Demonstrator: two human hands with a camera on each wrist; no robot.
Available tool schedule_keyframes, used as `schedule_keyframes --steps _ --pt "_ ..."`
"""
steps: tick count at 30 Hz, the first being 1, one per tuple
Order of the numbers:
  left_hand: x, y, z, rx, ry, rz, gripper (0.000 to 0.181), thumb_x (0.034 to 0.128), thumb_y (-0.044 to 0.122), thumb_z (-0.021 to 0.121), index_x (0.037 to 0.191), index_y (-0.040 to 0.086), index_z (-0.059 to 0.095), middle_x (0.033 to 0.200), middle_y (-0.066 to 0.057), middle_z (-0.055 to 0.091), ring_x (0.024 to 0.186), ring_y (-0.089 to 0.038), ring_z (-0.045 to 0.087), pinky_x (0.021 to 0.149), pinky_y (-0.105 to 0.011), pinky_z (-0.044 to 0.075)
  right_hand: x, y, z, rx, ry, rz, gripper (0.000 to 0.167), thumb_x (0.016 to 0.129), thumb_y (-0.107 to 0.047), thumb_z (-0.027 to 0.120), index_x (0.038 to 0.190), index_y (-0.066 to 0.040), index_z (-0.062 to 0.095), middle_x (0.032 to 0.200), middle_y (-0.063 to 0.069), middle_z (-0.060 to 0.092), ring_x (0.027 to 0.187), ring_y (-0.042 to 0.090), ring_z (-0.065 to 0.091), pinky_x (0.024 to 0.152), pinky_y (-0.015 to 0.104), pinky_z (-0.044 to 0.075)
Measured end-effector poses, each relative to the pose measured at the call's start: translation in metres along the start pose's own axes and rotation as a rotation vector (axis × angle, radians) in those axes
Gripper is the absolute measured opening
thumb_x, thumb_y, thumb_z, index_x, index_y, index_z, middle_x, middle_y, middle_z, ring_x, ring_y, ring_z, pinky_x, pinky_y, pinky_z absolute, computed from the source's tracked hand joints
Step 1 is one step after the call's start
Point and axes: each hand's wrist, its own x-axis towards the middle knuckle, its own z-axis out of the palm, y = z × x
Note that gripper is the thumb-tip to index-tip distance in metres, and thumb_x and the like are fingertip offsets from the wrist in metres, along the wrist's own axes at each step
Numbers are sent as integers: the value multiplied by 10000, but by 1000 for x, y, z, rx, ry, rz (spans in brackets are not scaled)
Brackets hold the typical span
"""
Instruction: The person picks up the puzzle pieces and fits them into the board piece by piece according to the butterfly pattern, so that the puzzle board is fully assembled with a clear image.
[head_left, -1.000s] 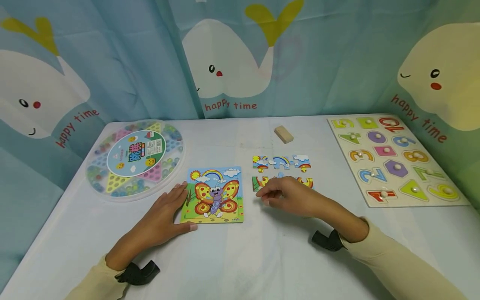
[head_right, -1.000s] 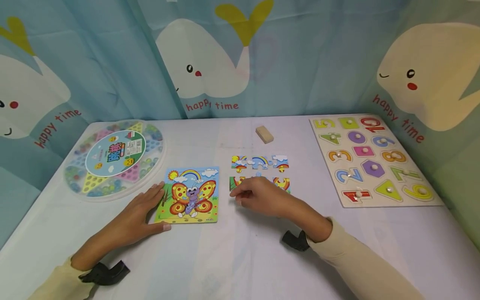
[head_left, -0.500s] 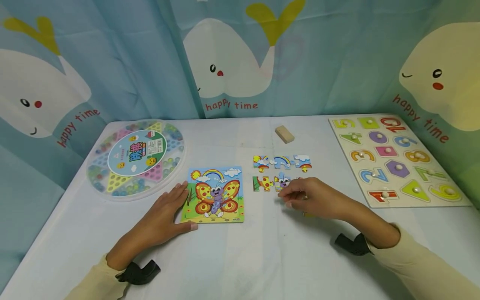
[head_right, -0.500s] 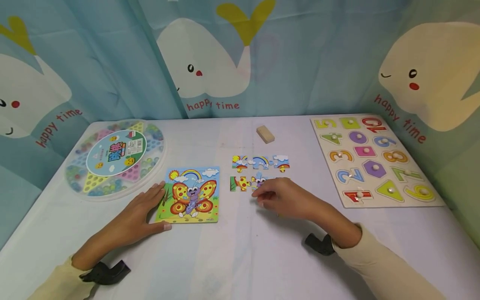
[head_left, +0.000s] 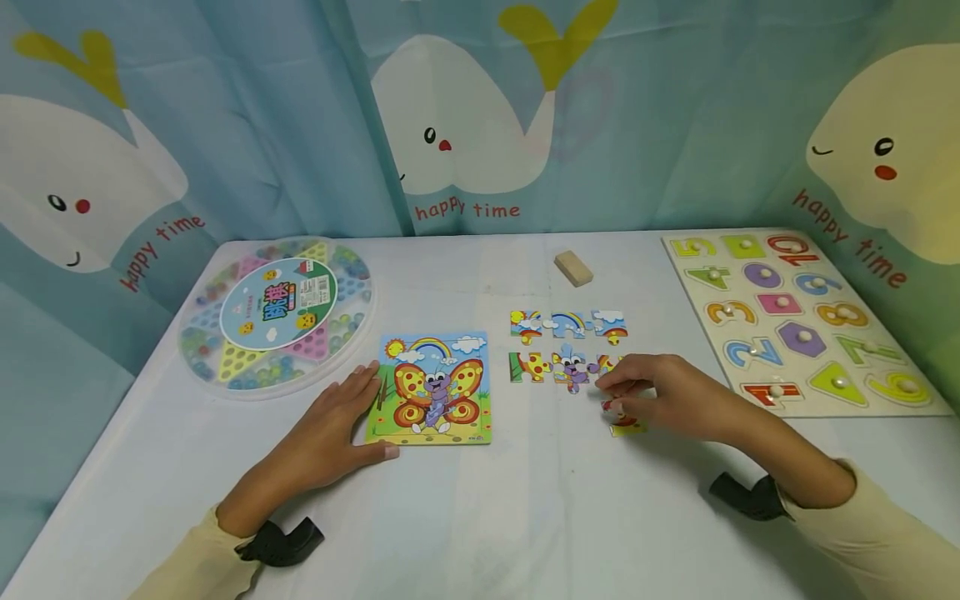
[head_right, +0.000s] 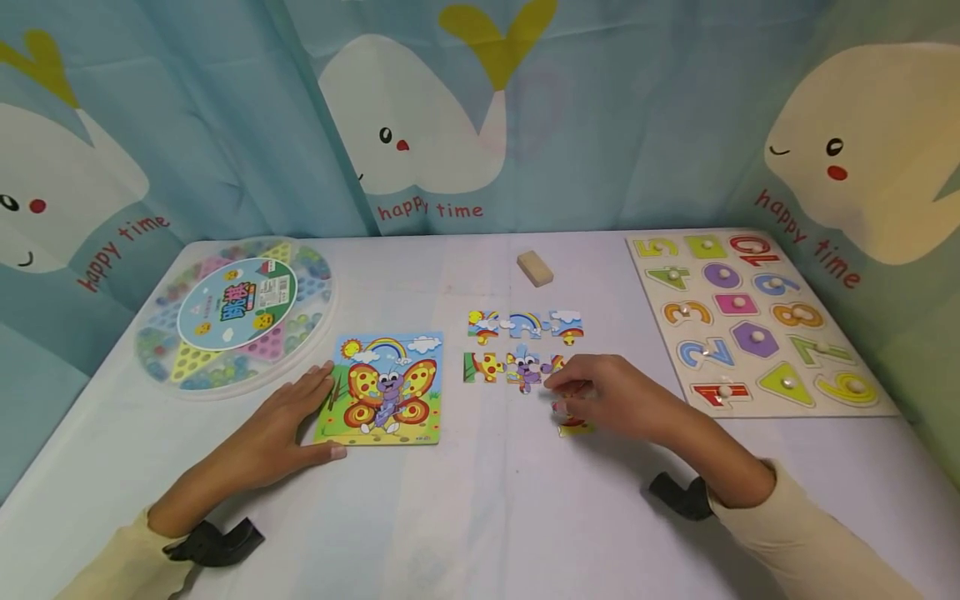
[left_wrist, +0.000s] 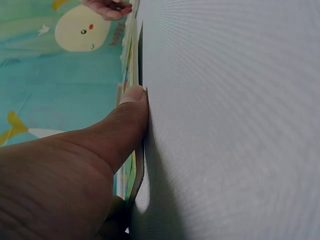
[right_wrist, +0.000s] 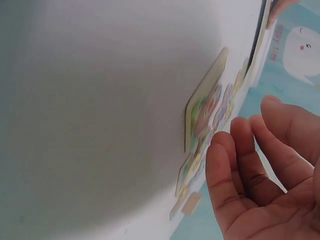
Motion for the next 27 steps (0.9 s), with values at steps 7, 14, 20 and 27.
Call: schedule_keyframes --steps 7,14,20,27 --pt "0 0 1 3 -2 -4 1002 777 508 773 1506 1 309 1610 -93 167 1469 -313 110 1157 -541 110 -6 4 -4 -44 25 68 252 830 -22 731 1081 -25 705 937 -34 645 818 117 583 693 246 516" --pt "0 -1 0 0 -3 7 995 782 497 774 1498 -18 314 1607 -109 169 1468 -318 111 1154 -545 115 -6 6 1 -27 34 98 274 820 -45 756 1088 -26 703 897 -34 619 806 130 563 681 245 504" --pt "1 0 1 -3 -12 -8 1005 778 504 774 1503 -11 306 1610 -102 163 1470 -315 102 1157 -541 110 -5 3 2 -42 39 128 288 801 -21 754 1084 -6 702 871 -25 615 790 147 557 660 245 496" --pt "0 0 0 -1 -8 -6 1000 778 501 776 1503 -7 311 1610 -96 164 1470 -313 105 1156 -543 109 -7 3 6 -37 19 139 397 749 -28 805 1127 -11 688 922 -1 567 844 180 513 670 251 467"
